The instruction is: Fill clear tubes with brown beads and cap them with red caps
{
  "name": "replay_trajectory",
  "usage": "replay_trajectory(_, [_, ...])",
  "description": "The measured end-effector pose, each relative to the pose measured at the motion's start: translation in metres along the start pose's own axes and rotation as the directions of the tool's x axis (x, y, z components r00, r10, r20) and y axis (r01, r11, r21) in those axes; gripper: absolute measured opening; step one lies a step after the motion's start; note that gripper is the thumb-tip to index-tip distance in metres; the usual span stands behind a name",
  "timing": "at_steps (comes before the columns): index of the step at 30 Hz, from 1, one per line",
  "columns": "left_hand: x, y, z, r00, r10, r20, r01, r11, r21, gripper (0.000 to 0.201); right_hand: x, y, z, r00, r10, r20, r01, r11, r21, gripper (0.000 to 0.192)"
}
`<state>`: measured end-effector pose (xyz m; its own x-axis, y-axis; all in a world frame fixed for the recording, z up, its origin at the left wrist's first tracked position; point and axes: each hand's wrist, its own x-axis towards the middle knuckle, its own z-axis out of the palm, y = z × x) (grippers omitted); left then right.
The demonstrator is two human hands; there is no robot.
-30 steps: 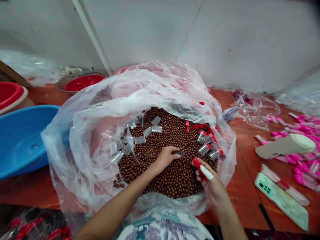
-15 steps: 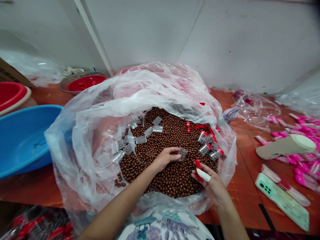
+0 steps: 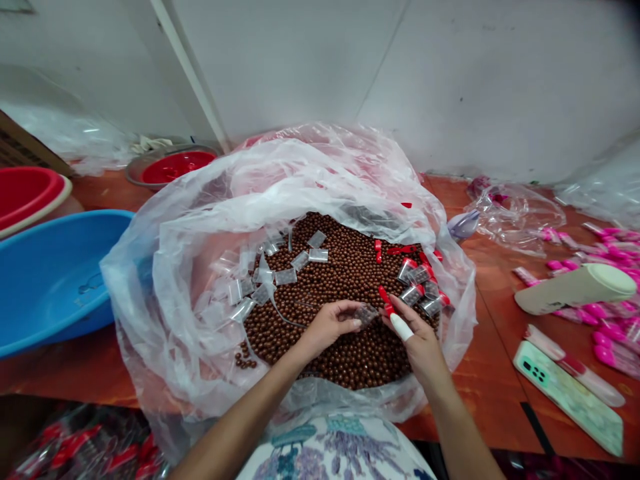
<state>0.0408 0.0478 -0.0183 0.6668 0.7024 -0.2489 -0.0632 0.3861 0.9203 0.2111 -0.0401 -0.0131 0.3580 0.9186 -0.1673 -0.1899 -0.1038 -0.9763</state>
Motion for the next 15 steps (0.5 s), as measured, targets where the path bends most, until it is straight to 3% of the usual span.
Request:
replay_trajectory(3, [-0.003,-0.001,0.002,0.999,0.038,-0.026,-0.035,0.993,0.110,0.037,0.005,-0.007,0.010,0.998,-0.062,-0.003,0.061,0.990,-0.129,0.042])
replay_trajectory(6, [-0.005,-0.001,0.003,0.996,0.086,-0.024,-0.080,0.978,0.194,0.034,0.006,-0.007,0.016,0.988,-0.136,0.067,0.149,0.954,-0.260,0.032])
replay_trajectory(12, [-0.008,0.000,0.005,0.994,0.080,-0.069,-0.068,0.984,0.162,0.033,0.001,0.003,0.015,0.960,-0.240,0.146,0.277,0.893,-0.355,0.029])
replay_trajectory(15, [-0.010,0.002,0.009,0.995,0.028,-0.097,-0.025,0.999,0.039,0.034,-0.001,0.007,0.013,0.923,-0.287,0.257,0.379,0.800,-0.465,0.040])
